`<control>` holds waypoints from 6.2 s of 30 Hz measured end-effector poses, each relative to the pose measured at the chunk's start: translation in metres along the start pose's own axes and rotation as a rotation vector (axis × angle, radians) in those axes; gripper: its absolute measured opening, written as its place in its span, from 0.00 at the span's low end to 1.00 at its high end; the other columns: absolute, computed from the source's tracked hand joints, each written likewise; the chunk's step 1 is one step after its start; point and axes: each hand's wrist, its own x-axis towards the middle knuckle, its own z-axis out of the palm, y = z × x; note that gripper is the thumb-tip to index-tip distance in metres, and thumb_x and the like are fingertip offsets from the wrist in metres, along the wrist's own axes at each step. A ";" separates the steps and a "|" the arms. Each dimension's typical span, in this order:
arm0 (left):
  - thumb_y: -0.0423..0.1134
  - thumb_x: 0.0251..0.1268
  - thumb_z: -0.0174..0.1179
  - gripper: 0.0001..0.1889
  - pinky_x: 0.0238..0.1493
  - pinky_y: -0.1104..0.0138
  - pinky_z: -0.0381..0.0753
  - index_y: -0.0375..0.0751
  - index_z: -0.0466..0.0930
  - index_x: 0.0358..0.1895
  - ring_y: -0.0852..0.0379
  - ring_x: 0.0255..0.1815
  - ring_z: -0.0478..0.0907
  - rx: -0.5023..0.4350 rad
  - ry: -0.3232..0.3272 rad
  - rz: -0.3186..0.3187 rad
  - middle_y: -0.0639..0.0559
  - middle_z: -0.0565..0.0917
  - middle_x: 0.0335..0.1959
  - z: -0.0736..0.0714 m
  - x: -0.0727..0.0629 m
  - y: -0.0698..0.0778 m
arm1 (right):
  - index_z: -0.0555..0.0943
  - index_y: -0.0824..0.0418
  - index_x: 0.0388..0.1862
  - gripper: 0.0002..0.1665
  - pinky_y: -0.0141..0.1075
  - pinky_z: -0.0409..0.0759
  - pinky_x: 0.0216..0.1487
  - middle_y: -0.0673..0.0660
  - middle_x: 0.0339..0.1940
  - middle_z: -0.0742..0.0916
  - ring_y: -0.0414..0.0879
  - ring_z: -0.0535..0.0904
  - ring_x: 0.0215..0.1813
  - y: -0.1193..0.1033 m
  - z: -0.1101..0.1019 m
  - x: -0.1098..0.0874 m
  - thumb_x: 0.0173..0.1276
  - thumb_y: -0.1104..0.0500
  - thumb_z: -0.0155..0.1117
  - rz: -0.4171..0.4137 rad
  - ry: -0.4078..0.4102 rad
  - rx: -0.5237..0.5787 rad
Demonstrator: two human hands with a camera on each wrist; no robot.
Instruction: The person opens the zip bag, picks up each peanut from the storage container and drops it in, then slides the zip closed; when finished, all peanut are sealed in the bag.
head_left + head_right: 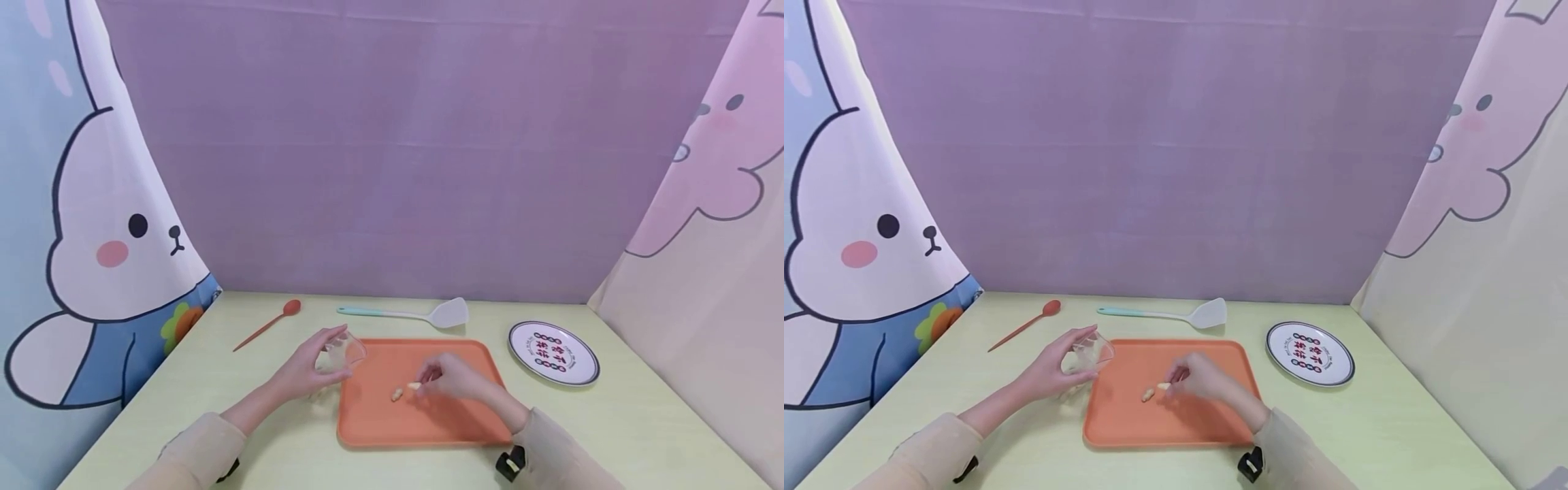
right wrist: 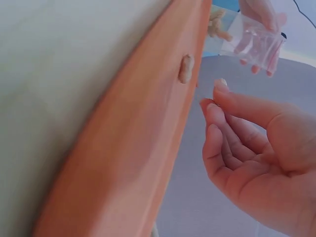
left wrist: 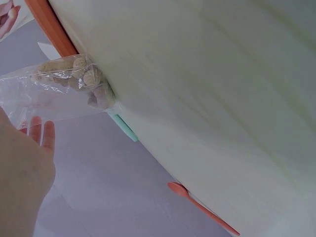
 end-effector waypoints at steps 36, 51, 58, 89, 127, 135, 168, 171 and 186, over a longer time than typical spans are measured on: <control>0.42 0.49 0.71 0.39 0.48 0.61 0.79 0.38 0.64 0.66 0.52 0.53 0.76 -0.026 0.007 0.032 0.47 0.78 0.53 0.002 0.000 -0.005 | 0.85 0.60 0.39 0.09 0.27 0.77 0.31 0.53 0.29 0.86 0.39 0.79 0.29 -0.076 0.023 0.064 0.61 0.59 0.67 -0.232 0.173 0.010; 0.44 0.49 0.72 0.40 0.48 0.64 0.79 0.38 0.64 0.66 0.53 0.53 0.76 -0.005 0.015 0.030 0.49 0.78 0.53 0.002 0.001 -0.002 | 0.85 0.58 0.38 0.07 0.28 0.79 0.33 0.52 0.32 0.87 0.41 0.81 0.31 -0.076 0.022 0.059 0.60 0.60 0.67 -0.235 0.194 0.012; 0.44 0.48 0.72 0.40 0.48 0.63 0.80 0.37 0.64 0.66 0.53 0.53 0.76 -0.002 0.018 0.029 0.50 0.78 0.53 0.001 0.001 -0.001 | 0.85 0.61 0.38 0.09 0.29 0.80 0.35 0.54 0.32 0.87 0.42 0.82 0.33 -0.068 0.016 0.052 0.60 0.60 0.68 -0.253 0.227 0.019; 0.46 0.48 0.72 0.41 0.50 0.64 0.79 0.38 0.64 0.66 0.53 0.53 0.75 0.015 0.006 -0.012 0.50 0.77 0.54 0.001 0.000 0.001 | 0.83 0.68 0.43 0.14 0.27 0.81 0.41 0.59 0.38 0.88 0.48 0.85 0.41 -0.008 0.031 0.015 0.58 0.64 0.68 -0.126 -0.037 -0.019; 0.43 0.48 0.72 0.41 0.50 0.64 0.79 0.33 0.64 0.66 0.53 0.53 0.75 0.006 0.020 0.018 0.49 0.78 0.54 0.003 -0.001 0.001 | 0.84 0.65 0.29 0.06 0.25 0.72 0.27 0.54 0.25 0.85 0.35 0.74 0.26 -0.003 0.021 0.004 0.54 0.63 0.72 -0.035 -0.090 -0.046; 0.44 0.49 0.72 0.41 0.49 0.64 0.79 0.35 0.64 0.66 0.53 0.53 0.75 0.014 0.017 0.021 0.50 0.77 0.54 0.003 0.000 0.001 | 0.83 0.63 0.29 0.04 0.27 0.77 0.29 0.53 0.27 0.86 0.37 0.78 0.28 -0.006 0.013 0.003 0.54 0.65 0.70 0.019 -0.051 0.016; 0.44 0.49 0.71 0.40 0.47 0.63 0.79 0.38 0.64 0.66 0.53 0.53 0.75 -0.016 0.008 0.022 0.50 0.78 0.54 0.002 0.001 0.000 | 0.85 0.58 0.35 0.07 0.26 0.78 0.31 0.51 0.29 0.87 0.35 0.80 0.29 -0.082 0.006 0.053 0.60 0.56 0.68 -0.230 0.205 -0.023; 0.45 0.50 0.71 0.40 0.48 0.61 0.79 0.40 0.63 0.67 0.53 0.54 0.75 -0.020 -0.002 0.008 0.51 0.77 0.54 0.001 0.000 0.001 | 0.86 0.59 0.35 0.07 0.27 0.78 0.30 0.51 0.28 0.87 0.36 0.79 0.28 -0.086 0.011 0.057 0.60 0.57 0.68 -0.231 0.193 -0.021; 0.35 0.45 0.73 0.42 0.47 0.52 0.78 0.30 0.63 0.65 0.43 0.53 0.75 -0.022 0.015 0.013 0.38 0.77 0.53 0.001 0.002 0.009 | 0.86 0.61 0.35 0.06 0.27 0.77 0.30 0.51 0.28 0.87 0.37 0.79 0.28 -0.083 0.022 0.064 0.60 0.60 0.67 -0.242 0.180 -0.008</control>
